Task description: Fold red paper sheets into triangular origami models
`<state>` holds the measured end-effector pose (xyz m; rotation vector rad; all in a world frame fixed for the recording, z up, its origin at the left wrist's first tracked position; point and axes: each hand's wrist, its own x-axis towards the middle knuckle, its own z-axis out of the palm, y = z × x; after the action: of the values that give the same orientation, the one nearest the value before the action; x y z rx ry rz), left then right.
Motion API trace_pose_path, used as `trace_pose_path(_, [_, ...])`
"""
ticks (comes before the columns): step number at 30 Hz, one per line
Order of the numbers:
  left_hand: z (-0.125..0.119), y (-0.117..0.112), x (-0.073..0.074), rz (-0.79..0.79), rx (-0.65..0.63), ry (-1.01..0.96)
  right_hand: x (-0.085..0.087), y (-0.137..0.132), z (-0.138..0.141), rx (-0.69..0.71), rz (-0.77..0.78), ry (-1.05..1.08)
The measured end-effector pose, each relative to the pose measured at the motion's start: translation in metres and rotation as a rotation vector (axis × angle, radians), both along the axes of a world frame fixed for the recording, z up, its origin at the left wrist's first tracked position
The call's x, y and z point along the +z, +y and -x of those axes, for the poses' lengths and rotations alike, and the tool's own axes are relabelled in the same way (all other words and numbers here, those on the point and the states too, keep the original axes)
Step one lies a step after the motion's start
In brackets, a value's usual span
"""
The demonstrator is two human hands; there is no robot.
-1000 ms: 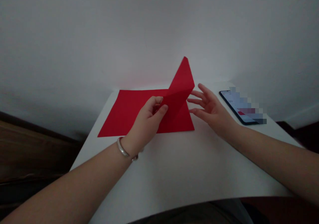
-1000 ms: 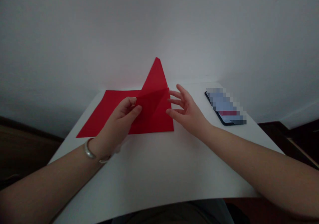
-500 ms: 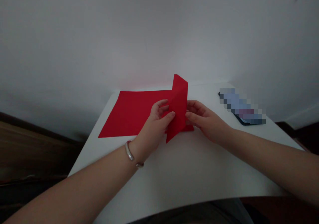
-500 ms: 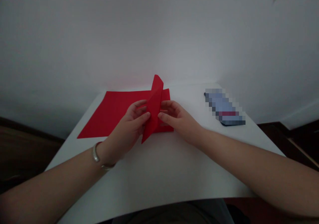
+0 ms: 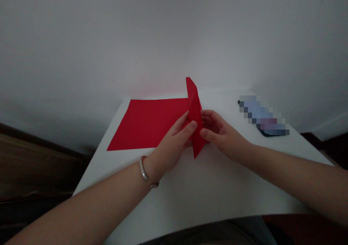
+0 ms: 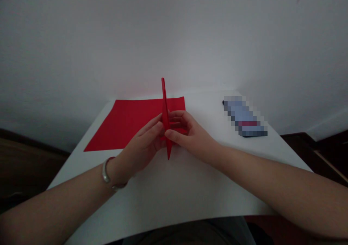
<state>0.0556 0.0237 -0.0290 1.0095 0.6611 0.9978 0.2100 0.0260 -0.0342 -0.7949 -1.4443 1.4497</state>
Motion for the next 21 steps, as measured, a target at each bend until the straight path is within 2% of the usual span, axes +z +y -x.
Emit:
trace_pose_path(7, [0.0, -0.004, 0.002, -0.161, 0.02, 0.081, 0.005, -0.007, 0.003, 0.001, -0.082, -0.005])
trace_pose_path(12, [0.001, -0.002, 0.004, -0.232, 0.038, 0.057, 0.008, -0.006, 0.002, -0.004, -0.136, -0.023])
trace_pose_path(16, [0.001, -0.002, 0.009, -0.194, 0.023, 0.094, 0.01, -0.005, 0.001, 0.02, -0.127, -0.024])
trace_pose_path(21, [0.001, -0.011, 0.018, -0.109, 0.018, 0.118, 0.015, -0.014, 0.001, -0.001, -0.075, -0.021])
